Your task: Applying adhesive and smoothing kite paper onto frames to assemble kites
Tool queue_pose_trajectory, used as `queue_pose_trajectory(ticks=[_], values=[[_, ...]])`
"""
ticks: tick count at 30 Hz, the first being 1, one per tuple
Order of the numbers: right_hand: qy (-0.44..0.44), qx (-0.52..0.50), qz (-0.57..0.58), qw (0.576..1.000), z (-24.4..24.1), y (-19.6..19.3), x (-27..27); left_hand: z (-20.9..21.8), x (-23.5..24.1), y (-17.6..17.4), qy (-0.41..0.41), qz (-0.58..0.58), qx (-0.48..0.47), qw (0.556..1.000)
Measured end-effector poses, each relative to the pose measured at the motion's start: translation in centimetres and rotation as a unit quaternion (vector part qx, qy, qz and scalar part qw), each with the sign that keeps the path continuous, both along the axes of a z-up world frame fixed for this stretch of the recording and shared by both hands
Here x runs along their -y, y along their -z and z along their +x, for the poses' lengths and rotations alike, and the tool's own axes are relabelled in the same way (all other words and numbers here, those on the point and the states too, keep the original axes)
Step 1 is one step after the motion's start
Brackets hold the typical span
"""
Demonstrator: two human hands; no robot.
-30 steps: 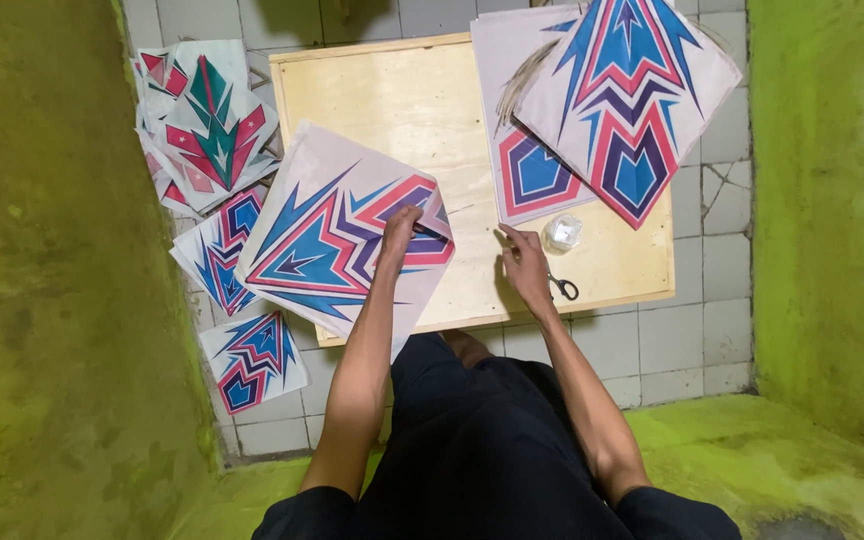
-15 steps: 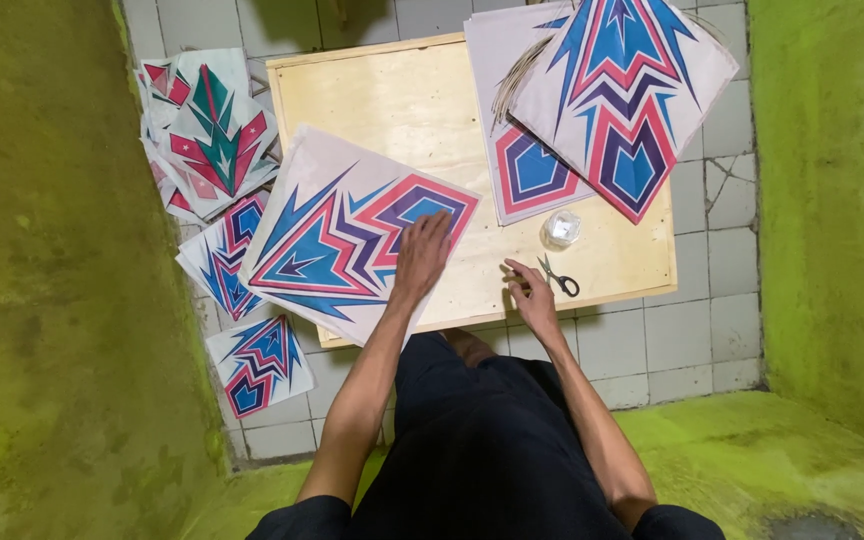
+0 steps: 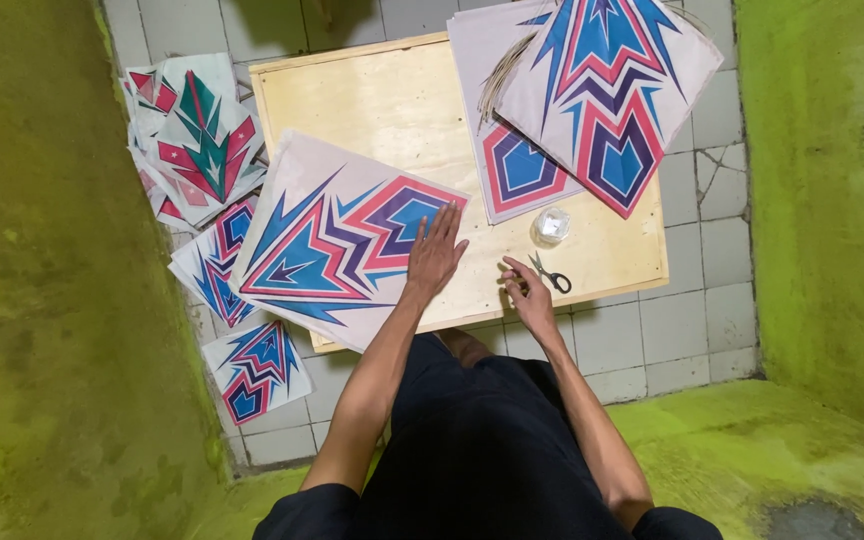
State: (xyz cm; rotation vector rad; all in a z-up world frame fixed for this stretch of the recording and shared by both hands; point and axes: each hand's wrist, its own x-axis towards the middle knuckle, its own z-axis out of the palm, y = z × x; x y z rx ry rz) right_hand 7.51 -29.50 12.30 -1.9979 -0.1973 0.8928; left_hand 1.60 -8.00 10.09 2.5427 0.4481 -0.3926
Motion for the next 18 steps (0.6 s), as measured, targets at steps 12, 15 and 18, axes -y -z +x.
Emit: queue_pose_trajectory(ticks=[12, 15, 18], values=[[0.021, -0.019, 0.02, 0.999, 0.2, 0.3, 0.2, 1.2, 0.9, 2.7, 0.03, 0.097, -0.031, 0.994], [0.026, -0.017, 0.018, 0.999, 0.2, 0.1, 0.2, 1.2, 1.1, 2.4, 0.048, 0.094, -0.001, 0.994], [0.025, -0.016, 0.018, 0.999, 0.1, -0.1, 0.2, 1.0, 1.1, 4.1, 0.041, 0.079, 0.003, 0.996]])
